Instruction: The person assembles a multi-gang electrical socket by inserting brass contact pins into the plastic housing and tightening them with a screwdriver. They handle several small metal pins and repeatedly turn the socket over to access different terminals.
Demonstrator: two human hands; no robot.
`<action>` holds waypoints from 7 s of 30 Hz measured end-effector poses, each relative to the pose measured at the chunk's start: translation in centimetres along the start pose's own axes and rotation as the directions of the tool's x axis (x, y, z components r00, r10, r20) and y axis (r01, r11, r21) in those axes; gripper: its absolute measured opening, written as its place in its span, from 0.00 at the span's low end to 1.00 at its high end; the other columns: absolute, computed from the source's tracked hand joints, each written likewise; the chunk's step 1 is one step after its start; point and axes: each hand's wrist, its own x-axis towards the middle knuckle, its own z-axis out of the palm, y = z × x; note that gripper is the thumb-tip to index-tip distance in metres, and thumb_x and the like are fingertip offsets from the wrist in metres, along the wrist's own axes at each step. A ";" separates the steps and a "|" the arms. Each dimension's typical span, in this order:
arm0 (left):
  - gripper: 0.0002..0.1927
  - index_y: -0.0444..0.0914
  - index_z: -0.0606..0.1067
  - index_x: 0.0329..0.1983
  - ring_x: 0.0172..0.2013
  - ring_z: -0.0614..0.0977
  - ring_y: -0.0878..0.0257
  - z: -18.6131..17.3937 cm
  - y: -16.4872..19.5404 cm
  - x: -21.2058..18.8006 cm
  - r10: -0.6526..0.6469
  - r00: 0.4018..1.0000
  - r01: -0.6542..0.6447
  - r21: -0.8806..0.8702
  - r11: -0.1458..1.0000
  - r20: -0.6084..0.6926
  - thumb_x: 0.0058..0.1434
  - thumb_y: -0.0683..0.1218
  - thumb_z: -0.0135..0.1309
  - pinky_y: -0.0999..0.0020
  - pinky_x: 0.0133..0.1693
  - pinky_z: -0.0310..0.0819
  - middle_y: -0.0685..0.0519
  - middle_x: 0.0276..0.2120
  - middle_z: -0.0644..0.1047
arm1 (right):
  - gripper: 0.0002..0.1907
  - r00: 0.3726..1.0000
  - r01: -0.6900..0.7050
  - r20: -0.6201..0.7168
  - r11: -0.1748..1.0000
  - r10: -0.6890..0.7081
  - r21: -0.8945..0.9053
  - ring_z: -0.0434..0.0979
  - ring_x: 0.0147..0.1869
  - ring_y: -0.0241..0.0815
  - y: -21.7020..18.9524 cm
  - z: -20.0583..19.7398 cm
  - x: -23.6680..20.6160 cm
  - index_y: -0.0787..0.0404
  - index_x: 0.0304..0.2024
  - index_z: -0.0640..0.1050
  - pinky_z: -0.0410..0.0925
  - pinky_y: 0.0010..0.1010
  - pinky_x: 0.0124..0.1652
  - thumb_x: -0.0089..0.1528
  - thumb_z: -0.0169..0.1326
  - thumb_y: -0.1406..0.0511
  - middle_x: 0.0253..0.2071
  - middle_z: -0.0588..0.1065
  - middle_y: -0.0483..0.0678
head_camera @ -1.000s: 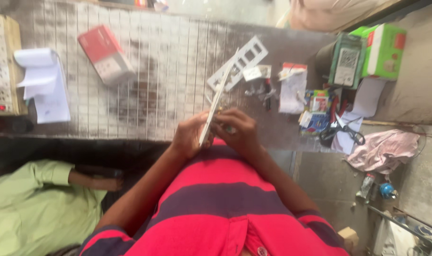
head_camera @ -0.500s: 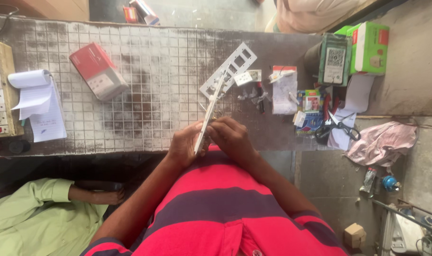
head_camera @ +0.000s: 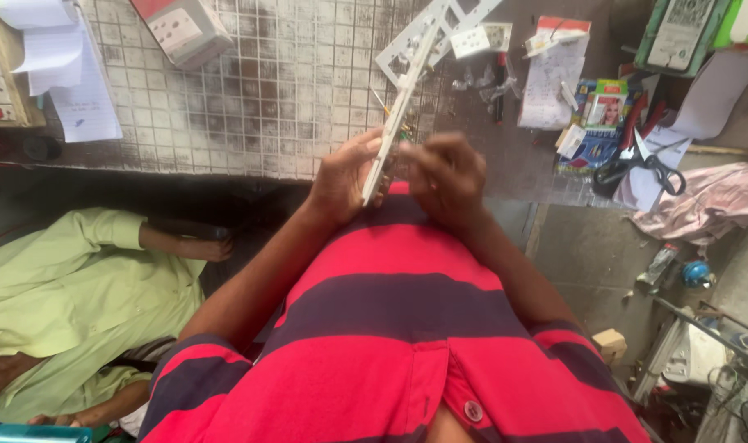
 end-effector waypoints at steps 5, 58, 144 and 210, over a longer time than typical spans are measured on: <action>0.27 0.28 0.62 0.66 0.24 0.78 0.66 0.6 -0.2 -0.1 0.011 0.999 -0.009 -0.051 0.999 0.048 0.68 0.46 0.48 0.75 0.23 0.77 0.46 0.37 0.75 | 0.12 1.000 -0.012 -0.028 0.999 0.013 0.048 0.72 0.31 0.35 0.2 0.0 -0.2 0.59 0.46 0.80 0.68 0.30 0.29 0.62 0.58 0.76 0.38 0.71 0.46; 0.19 0.34 0.68 0.67 0.48 0.79 0.49 4.4 2.5 -1.2 0.264 0.949 -0.201 0.976 0.087 0.172 0.75 0.44 0.46 0.57 0.50 0.74 0.42 0.47 0.72 | 0.06 0.921 -0.384 0.204 0.857 0.331 0.345 0.80 0.42 0.37 0.9 -1.2 1.5 0.64 0.43 0.83 0.76 0.27 0.39 0.64 0.65 0.73 0.42 0.78 0.48; 0.13 0.29 0.70 0.55 0.48 0.82 0.61 0.7 -0.2 -3.2 0.528 0.840 -0.254 0.770 0.585 -0.123 0.72 0.41 0.54 0.66 0.51 0.81 0.44 0.48 0.79 | 0.31 0.685 -0.717 0.533 0.330 0.496 0.614 0.84 0.50 0.43 1.1 -0.4 -2.0 0.65 0.69 0.55 0.80 0.30 0.46 0.70 0.54 0.65 0.48 0.79 0.55; 0.09 0.43 0.85 0.44 0.44 0.69 0.68 -1.5 3.8 -0.1 0.057 0.756 -0.264 0.223 0.938 0.652 0.64 0.49 0.68 0.76 0.48 0.65 0.60 0.42 0.68 | 0.09 0.950 -0.199 0.290 0.943 0.119 0.266 0.82 0.39 0.40 -4.7 -3.1 1.6 0.62 0.47 0.81 0.74 0.31 0.37 0.64 0.62 0.73 0.42 0.79 0.51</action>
